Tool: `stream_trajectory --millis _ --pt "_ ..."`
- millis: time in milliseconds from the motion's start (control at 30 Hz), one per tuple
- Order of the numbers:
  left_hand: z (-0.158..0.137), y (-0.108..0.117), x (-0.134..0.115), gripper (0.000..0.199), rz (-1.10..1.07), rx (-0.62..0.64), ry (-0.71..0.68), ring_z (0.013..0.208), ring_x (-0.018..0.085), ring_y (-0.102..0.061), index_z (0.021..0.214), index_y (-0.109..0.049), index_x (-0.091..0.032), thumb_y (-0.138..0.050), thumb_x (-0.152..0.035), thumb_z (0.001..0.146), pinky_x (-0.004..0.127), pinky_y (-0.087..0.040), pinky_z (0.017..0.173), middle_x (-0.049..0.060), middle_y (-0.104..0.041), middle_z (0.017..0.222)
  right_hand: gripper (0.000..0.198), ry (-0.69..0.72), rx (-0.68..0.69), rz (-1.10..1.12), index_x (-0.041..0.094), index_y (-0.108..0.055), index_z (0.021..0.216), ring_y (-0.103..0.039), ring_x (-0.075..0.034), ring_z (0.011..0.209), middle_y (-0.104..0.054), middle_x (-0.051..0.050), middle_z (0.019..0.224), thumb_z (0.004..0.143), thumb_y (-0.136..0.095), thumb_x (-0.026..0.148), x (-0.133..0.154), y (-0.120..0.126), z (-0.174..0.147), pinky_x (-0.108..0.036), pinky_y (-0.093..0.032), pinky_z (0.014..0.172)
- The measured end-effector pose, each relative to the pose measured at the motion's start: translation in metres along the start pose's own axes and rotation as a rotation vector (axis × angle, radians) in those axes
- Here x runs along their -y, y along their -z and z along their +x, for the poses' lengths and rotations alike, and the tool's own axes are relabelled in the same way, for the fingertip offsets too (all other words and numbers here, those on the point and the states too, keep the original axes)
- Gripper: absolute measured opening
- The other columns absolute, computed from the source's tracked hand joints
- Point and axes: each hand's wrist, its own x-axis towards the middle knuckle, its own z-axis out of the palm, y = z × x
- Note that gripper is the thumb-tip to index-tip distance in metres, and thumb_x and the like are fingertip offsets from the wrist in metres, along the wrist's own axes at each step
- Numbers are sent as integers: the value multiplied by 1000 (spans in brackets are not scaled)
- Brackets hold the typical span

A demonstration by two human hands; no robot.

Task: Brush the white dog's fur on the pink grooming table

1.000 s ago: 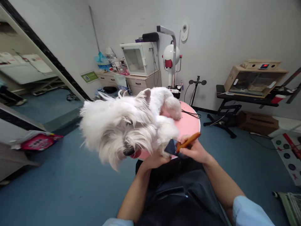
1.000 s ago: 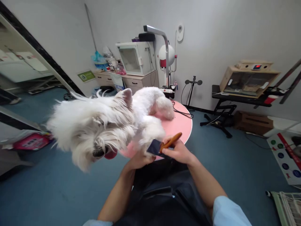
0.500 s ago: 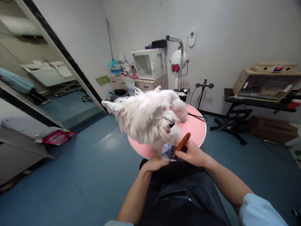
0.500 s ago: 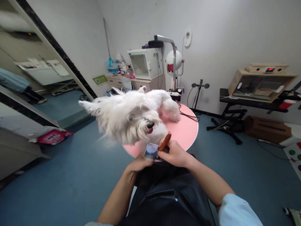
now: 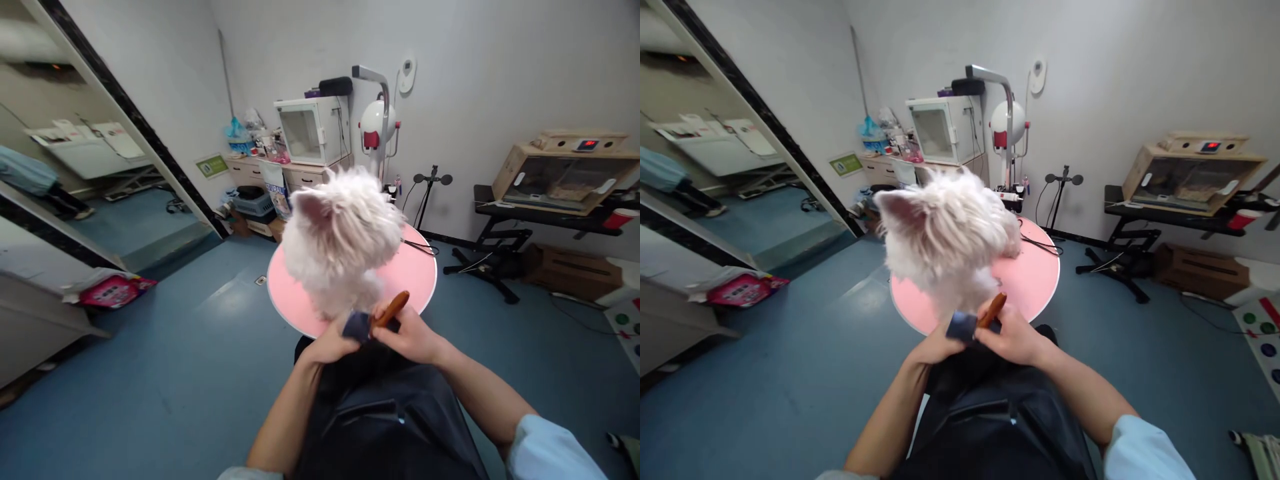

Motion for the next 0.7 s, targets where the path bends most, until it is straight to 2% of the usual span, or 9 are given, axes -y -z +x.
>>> stream_trajectory --millis 33,100,133,233,267,367,500,600,700 --pt "1 0 1 35 -7 6 9 74 13 -49 93 -56 -16 -64 -15 59 24 -42 66 -1 -54 80 12 5 -38 -26 22 -56 89 -63 -19 81 -63 -3 86 80 -64 23 0 0 0 -34 -53 77" --pt "2 -1 2 28 -22 17 -8 67 10 -41 84 -51 -17 -58 -12 57 21 -36 60 -4 -45 73 11 33 -215 -68 23 -54 87 -63 -20 85 -62 -3 86 80 -63 22 -1 0 1 -37 -53 80" --pt "3 -1 3 27 -25 32 -15 66 9 -39 82 -49 -17 -56 -12 57 20 -34 59 -4 -42 71 11 36 -217 -61 23 -53 86 -63 -21 86 -62 -3 86 80 -62 22 -1 -1 1 -37 -53 80" --pt "5 0 5 28 -4 33 12 65 9 -36 83 -47 -17 -54 -13 57 21 -33 58 -5 -40 71 11 -35 35 -6 22 -55 89 -64 -18 78 -63 -3 85 80 -62 20 -3 -4 -2 -32 -54 73" --pt "6 0 5 29 13 17 27 65 9 -36 85 -48 -17 -53 -13 56 21 -33 58 -5 -41 72 12 -48 18 -23 22 -55 89 -64 -18 77 -63 -3 84 80 -62 20 -5 -6 -4 -33 -54 73" --pt "8 2 6 29 32 11 45 65 9 -36 84 -48 -17 -52 -12 56 20 -32 57 -5 -40 70 13 -22 -226 -74 22 -53 90 -65 -21 86 -64 -4 88 81 -62 23 -9 -9 -8 -37 -53 80" --pt "9 3 4 33 39 33 70 63 9 -37 90 -52 -16 -54 -13 57 20 -34 57 -6 -41 69 13 -70 -89 -63 22 -54 91 -65 -20 82 -64 -4 87 81 -63 23 -13 -9 -11 -34 -54 76" --pt "11 2 2 42 33 33 36 69 11 -41 101 -54 -16 -55 -11 59 21 -38 63 -4 -47 75 10 -31 -253 -100 22 -53 88 -65 -20 83 -63 -4 87 82 -61 23 -14 -8 -12 -35 -53 78" --pt "13 2 3 33 27 81 30 68 10 -40 92 -53 -15 -56 -11 59 22 -37 63 -4 -46 75 13 -49 -81 -22 22 -54 91 -65 -19 80 -64 -3 88 81 -62 21 -14 -8 -12 -33 -53 75"
